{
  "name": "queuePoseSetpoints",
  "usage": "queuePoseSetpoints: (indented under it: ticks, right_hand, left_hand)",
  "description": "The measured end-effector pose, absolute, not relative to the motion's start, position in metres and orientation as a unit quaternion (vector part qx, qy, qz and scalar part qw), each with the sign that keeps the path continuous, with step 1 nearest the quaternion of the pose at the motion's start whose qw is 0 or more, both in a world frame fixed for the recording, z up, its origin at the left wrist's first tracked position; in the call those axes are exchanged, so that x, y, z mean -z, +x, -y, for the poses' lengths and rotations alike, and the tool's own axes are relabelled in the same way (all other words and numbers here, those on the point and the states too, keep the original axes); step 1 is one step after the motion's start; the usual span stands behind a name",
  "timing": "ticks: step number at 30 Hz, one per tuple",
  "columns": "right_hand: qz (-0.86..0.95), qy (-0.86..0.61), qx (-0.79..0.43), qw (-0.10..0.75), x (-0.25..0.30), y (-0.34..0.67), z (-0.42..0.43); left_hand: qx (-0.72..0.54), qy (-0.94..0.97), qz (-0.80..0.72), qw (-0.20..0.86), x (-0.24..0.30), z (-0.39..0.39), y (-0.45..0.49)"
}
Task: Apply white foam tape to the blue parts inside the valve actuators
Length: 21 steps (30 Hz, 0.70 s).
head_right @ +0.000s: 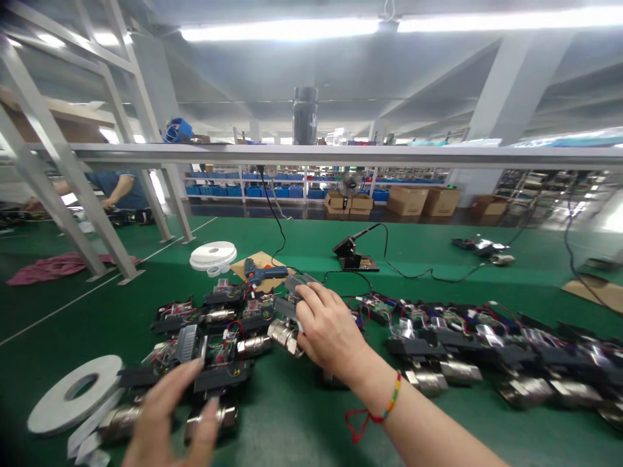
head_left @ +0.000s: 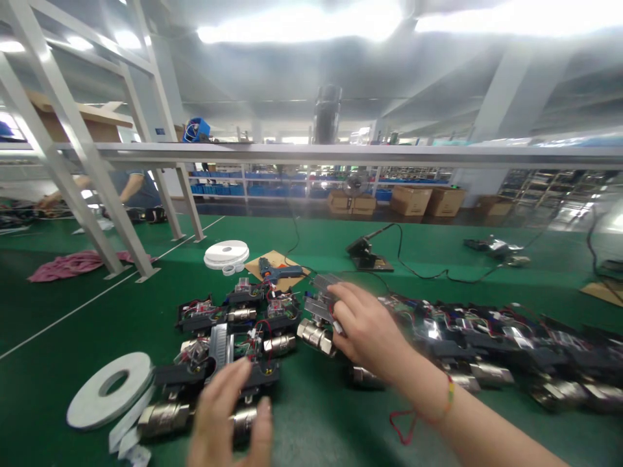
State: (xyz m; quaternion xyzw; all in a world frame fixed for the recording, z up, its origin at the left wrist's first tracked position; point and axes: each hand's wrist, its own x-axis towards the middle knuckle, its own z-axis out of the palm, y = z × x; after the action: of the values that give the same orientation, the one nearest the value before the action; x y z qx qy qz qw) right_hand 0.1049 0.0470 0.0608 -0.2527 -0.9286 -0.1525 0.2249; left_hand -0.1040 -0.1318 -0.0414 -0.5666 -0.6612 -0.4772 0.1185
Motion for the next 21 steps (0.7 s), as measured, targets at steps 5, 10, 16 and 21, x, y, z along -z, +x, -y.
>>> queuePoseSetpoints:
  ticks: [5,10,16,21]
  right_hand:
    - [0.902,-0.241,0.126,0.334,-0.053,0.122,0.013]
    - [0.881,-0.286,0.053,0.372,-0.011,0.141,0.056]
    - [0.884,-0.33,-0.087,0.32,0.016,0.171,0.069]
    - [0.864,-0.366,-0.203,0.279,0.02,0.208,0.057]
  left_hand:
    - [0.491,-0.575,0.65,0.068,0.028,0.093,-0.004]
    - [0.462,-0.622,0.632,-0.012,0.059,0.104,0.0]
    - [0.407,-0.694,0.592,-0.036,0.082,0.123,-0.014]
    - [0.401,-0.695,0.588,-0.102,0.079,0.128,-0.031]
